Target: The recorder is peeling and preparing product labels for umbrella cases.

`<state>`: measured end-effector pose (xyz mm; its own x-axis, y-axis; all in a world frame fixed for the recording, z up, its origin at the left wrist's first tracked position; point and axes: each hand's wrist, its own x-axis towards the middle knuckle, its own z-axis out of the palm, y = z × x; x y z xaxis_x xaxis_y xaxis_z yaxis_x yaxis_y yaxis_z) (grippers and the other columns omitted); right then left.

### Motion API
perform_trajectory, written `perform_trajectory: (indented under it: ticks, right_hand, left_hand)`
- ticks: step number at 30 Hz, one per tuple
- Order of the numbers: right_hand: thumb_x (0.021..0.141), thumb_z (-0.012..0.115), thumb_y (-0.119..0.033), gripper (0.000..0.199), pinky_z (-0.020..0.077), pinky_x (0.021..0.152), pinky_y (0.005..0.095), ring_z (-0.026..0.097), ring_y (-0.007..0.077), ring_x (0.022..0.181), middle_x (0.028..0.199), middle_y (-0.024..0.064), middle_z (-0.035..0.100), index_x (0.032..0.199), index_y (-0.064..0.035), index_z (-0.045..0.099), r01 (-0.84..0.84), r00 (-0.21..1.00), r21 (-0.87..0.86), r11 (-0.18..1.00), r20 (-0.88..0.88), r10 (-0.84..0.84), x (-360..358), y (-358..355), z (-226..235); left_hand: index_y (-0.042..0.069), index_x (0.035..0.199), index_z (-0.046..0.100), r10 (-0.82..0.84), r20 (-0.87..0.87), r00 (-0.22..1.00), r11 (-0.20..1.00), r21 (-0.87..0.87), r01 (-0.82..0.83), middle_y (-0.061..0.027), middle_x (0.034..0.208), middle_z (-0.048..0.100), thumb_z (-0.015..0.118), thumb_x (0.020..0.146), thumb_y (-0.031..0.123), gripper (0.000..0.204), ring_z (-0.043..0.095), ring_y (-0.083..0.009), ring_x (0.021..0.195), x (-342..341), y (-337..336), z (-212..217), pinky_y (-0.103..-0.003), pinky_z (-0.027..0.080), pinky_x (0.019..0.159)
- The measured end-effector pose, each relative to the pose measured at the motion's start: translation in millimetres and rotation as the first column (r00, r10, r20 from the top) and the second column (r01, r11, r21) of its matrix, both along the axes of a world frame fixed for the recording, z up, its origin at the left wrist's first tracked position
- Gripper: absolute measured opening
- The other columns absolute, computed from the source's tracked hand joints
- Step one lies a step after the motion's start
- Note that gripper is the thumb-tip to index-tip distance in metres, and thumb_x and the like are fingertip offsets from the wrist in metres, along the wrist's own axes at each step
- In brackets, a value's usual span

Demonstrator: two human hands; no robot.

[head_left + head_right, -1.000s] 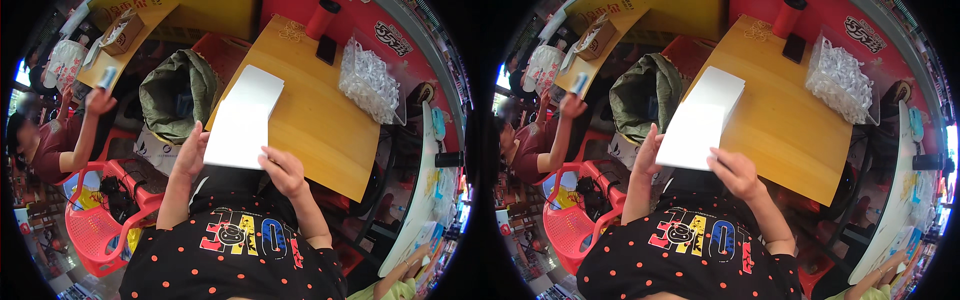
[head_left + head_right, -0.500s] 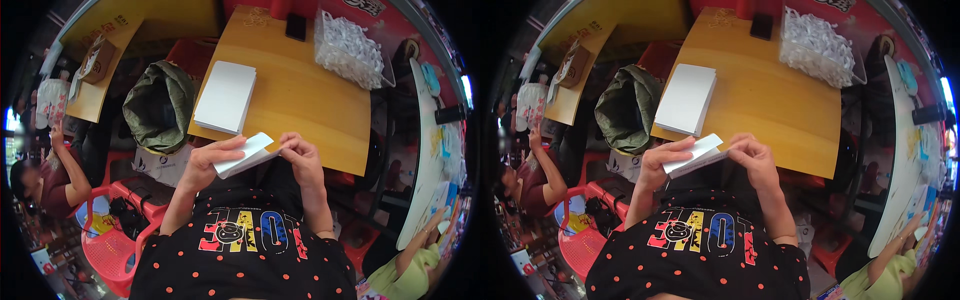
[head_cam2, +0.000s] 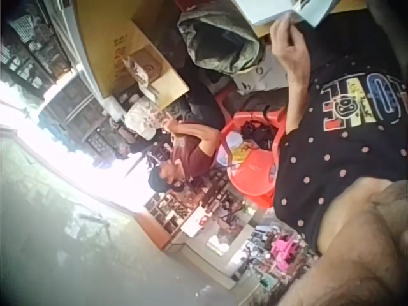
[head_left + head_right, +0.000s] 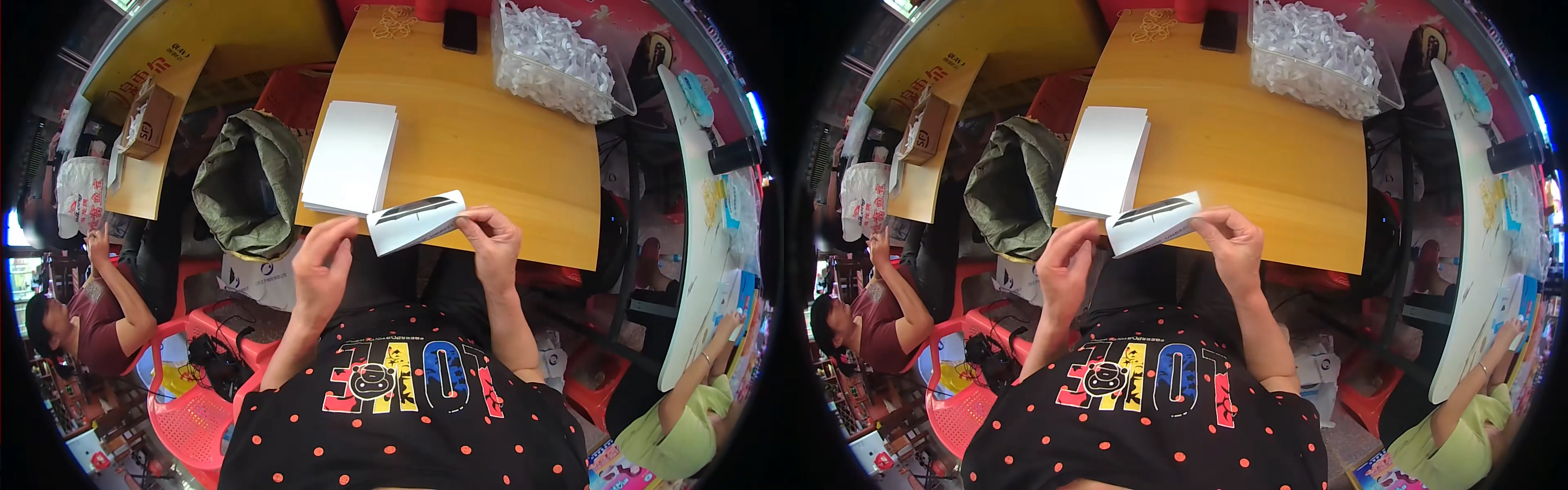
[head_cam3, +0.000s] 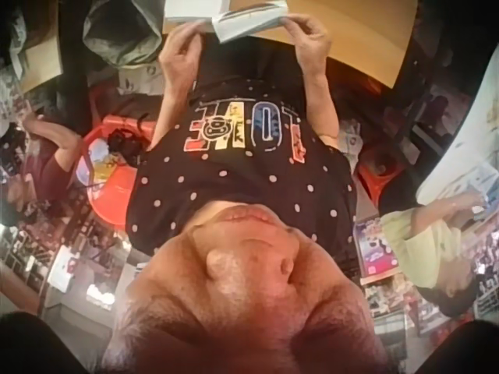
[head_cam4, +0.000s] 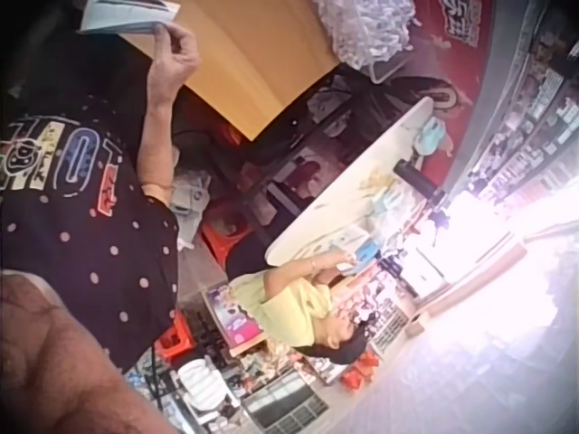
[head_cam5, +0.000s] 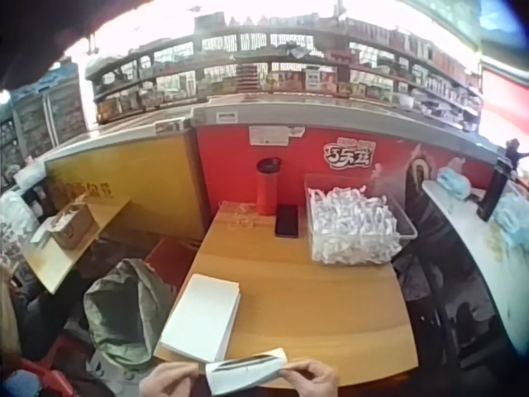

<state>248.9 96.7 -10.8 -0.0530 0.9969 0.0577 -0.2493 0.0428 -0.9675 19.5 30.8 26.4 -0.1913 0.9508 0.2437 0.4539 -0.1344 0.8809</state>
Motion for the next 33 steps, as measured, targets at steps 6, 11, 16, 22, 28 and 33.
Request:
perform_trajectory:
  ticks: [6,11,16,22,28,33]
  right_hand:
    - [0.079,0.07,0.003,0.005,0.0485,0.069,0.0189,0.06,0.0067,0.075,0.082,0.0051,0.067,0.083,0.0015,0.067,-0.109,0.988,0.086,0.99,0.115,0.099,2.5,-2.9,7.0]
    - [0.078,0.07,0.004,0.005,0.05,0.066,0.0205,0.061,0.0083,0.072,0.08,0.0066,0.068,0.082,0.0021,0.068,-0.119,0.991,-0.062,0.991,-0.063,0.115,1.5,-2.4,1.3]
    - [0.077,0.07,0.003,0.005,0.0508,0.067,0.0213,0.062,0.0092,0.071,0.078,0.0071,0.068,0.08,0.0025,0.067,-0.12,0.989,-0.138,0.983,-0.103,0.107,1.4,-1.9,-4.9]
    - [0.077,0.071,0.003,0.007,0.0502,0.067,0.0212,0.062,0.009,0.07,0.078,0.0075,0.067,0.08,0.0023,0.065,-0.106,0.989,-0.177,0.978,-0.117,0.086,-3.2,-0.5,-8.1]
    - [0.077,0.07,0.004,0.008,0.0523,0.073,0.0243,0.064,0.0113,0.072,0.081,0.0093,0.068,0.083,0.0028,0.064,-0.136,0.977,-0.232,0.963,-0.19,0.092,-6.5,0.7,-9.7]
    - [0.079,0.068,0.003,0.008,0.0527,0.075,0.0268,0.065,0.0138,0.075,0.083,0.0109,0.069,0.086,0.0037,0.065,-0.183,0.97,-0.255,0.949,-0.202,0.133,-7.0,2.0,-7.4]
  left_hand:
    - [-0.009,0.114,0.056,0.134,0.846,0.517,0.778,-0.412,0.474,-0.0153,0.099,0.065,0.056,0.09,0.006,0.029,0.068,-0.0155,0.062,3.4,-1.7,-0.7,-0.014,0.032,0.032]
    - [-0.008,0.114,0.056,0.089,0.836,0.541,0.725,-0.427,0.54,-0.0162,0.101,0.065,0.056,0.09,0.005,0.028,0.069,-0.0182,0.065,4.1,-0.2,-16.4,-0.017,0.042,0.037]
    - [-0.008,0.114,0.057,0.183,0.908,0.376,0.815,-0.354,0.459,-0.0195,0.105,0.065,0.054,0.088,0.001,0.028,0.069,-0.0247,0.084,15.0,0.0,-18.2,-0.029,0.058,0.066]
    - [-0.007,0.115,0.058,-0.065,0.778,0.626,0.912,-0.208,0.353,-0.0169,0.103,0.066,0.058,0.085,-0.003,0.03,0.067,-0.0226,0.091,26.6,0.1,-19.1,-0.03,0.057,0.075]
    - [-0.006,0.109,0.062,0.069,0.729,0.681,0.924,-0.305,0.232,-0.0149,0.096,0.068,0.058,0.09,0.005,0.022,0.069,-0.0214,0.084,29.4,1.3,-29.4,-0.027,0.057,0.07]
    - [-0.007,0.109,0.061,0.089,0.754,0.651,0.924,-0.307,0.229,-0.0156,0.096,0.067,0.056,0.093,0.01,0.023,0.069,-0.023,0.08,29.1,0.4,-33.5,-0.028,0.058,0.067]
